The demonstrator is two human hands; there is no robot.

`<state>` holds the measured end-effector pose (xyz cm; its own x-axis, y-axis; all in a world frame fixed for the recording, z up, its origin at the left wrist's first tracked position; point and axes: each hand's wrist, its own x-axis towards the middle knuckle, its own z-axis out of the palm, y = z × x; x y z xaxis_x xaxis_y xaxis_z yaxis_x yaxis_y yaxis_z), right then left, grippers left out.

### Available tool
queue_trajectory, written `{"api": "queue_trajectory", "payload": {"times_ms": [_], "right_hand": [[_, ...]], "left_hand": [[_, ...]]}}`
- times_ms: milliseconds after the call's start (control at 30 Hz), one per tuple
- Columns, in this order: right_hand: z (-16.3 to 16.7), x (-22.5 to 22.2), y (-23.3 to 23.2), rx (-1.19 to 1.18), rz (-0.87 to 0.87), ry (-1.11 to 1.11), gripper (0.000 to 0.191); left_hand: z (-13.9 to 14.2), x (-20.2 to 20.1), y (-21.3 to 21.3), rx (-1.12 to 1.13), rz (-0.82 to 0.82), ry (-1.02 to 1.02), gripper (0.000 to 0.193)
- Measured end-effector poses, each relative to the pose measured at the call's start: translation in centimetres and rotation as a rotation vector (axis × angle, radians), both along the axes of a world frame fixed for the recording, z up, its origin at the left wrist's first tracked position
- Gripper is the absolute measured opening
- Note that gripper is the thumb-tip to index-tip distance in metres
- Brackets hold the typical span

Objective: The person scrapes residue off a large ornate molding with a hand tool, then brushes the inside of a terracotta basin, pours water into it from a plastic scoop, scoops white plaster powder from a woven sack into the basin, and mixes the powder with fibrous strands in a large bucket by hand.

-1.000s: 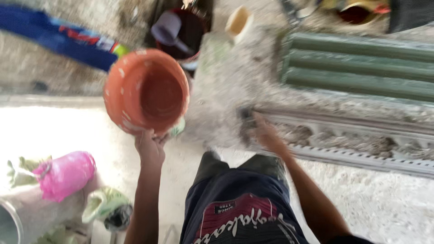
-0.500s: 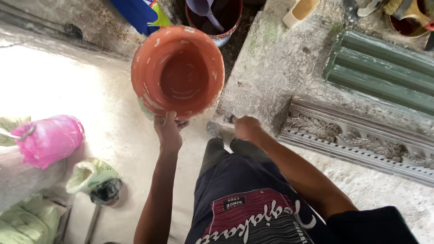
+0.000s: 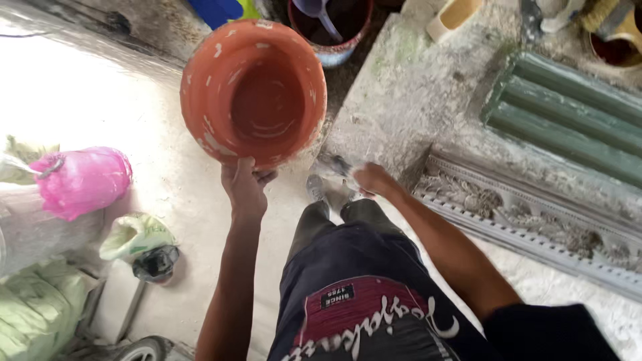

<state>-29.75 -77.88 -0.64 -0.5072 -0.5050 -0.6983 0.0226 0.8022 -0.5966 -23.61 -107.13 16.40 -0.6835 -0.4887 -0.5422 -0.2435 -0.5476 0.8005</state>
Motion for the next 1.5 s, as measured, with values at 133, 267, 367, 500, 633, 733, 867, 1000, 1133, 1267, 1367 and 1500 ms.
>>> {"api": "queue_trajectory", "payload": {"times_ms": [133,267,367,500,633,733,867,1000,1133,1267,1367,1500], "right_hand": [[2.2,-2.4,-1.7,-0.151,0.151,0.257,0.037],[0.9,-6.4,-9.8,-0.154,0.334,0.577,0.029],[-0.2,-10.2,-11.3,0.218,0.335,0.714,0.026],[-1.0,-12.1,-6.7,0.226,-0.052,0.676,0.034],[0.9,-7.4,-1.4,0.226,0.145,0.541,0.053],[2.7,-1.9,2.1,0.114,-0.417,0.259,0.057],[4.5,6.6,5.7,-0.185,-0.961,0.460,0.050],[5.1,12.1,4.4,-0.064,-0.797,0.707,0.029],[4.4,10.3,0.5,0.041,-0.644,0.910,0.029],[2.1,4.2,-2.0,0.264,-0.624,1.200,0.053],[0.2,1.7,-5.7,0.429,-0.610,1.106,0.061],[0.2,1.4,-11.7,0.307,-0.632,0.784,0.038]], "left_hand": [[0.1,0.8,0.4,0.041,0.102,0.015,0.031],[-0.2,1.8,0.2,0.054,0.149,0.031,0.028],[-0.3,3.1,0.0,0.039,0.172,0.018,0.027],[-0.4,4.7,0.7,0.006,0.154,0.059,0.031],[-0.9,4.7,2.3,-0.094,0.069,-0.009,0.033],[-1.4,3.4,3.0,-0.280,-0.096,-0.017,0.039],[-1.7,1.0,4.0,-0.755,-0.494,-0.077,0.067],[-1.9,-1.9,5.7,-1.277,-0.800,0.432,0.075],[-2.2,-3.7,6.0,-1.247,-1.258,0.069,0.081],[-3.0,-4.7,3.7,-1.039,-1.324,0.225,0.088],[-4.0,-5.8,2.0,-1.117,-1.237,0.559,0.092],[-4.8,-7.7,1.5,-1.162,-1.417,0.149,0.085]]}}
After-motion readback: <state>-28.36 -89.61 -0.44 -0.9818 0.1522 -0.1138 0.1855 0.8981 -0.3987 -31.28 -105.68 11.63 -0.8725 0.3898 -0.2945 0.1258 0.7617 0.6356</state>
